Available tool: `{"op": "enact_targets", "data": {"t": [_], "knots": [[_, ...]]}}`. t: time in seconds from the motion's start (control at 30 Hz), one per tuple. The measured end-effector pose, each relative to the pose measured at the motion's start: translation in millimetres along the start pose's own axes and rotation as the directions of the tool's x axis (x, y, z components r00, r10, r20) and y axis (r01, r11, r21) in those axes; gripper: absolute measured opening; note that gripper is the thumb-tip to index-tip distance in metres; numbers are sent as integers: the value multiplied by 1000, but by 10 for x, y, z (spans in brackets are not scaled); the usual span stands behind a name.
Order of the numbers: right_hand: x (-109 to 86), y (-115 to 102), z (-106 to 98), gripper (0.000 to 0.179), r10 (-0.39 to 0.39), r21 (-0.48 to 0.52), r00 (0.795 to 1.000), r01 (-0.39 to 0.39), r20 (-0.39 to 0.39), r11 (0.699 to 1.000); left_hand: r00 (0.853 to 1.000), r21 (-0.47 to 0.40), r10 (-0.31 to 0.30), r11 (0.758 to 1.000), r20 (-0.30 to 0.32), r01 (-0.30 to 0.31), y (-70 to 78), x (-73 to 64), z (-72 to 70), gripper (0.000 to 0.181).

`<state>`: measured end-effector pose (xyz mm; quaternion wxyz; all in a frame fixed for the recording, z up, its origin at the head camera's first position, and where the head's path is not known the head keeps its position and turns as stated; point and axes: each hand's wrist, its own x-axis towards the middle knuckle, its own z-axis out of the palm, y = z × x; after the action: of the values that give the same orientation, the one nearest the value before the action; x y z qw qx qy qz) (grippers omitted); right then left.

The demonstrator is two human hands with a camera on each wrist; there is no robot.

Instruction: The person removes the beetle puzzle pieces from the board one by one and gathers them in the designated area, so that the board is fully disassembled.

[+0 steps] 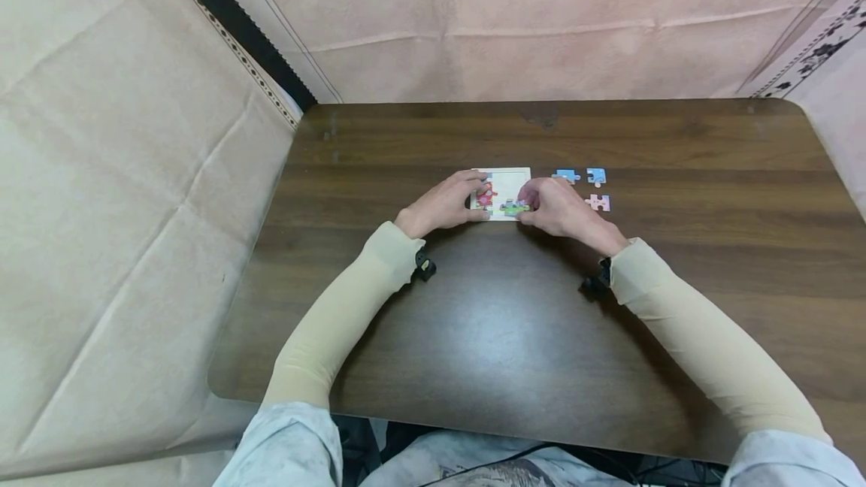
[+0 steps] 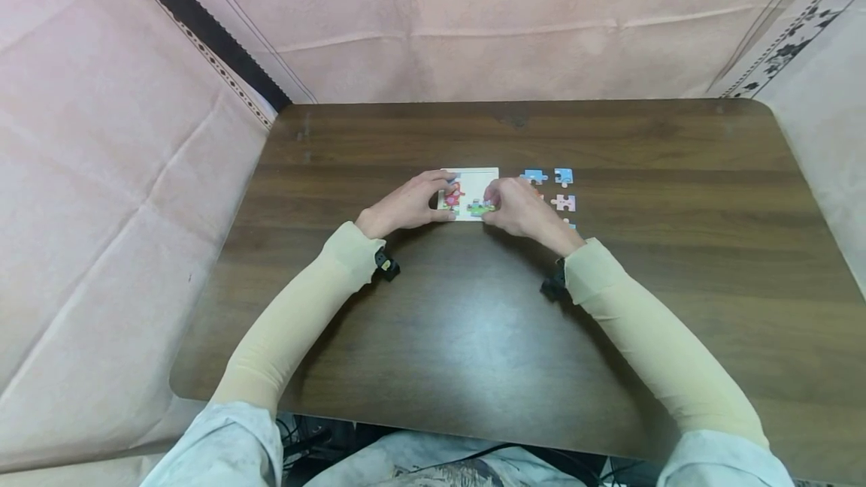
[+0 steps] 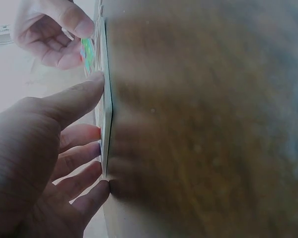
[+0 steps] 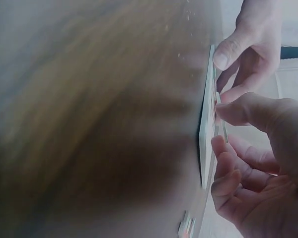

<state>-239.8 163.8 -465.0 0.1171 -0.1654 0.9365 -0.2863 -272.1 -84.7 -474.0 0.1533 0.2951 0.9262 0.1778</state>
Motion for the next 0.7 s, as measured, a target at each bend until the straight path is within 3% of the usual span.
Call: {"op": "enact_targets", "data": {"t": [0.7], "knots": [[-379,346,-168,24,-6,12,996,7,-92,1000,1000,-9,-12,1000,7,12,-16,18,15,66]]}}
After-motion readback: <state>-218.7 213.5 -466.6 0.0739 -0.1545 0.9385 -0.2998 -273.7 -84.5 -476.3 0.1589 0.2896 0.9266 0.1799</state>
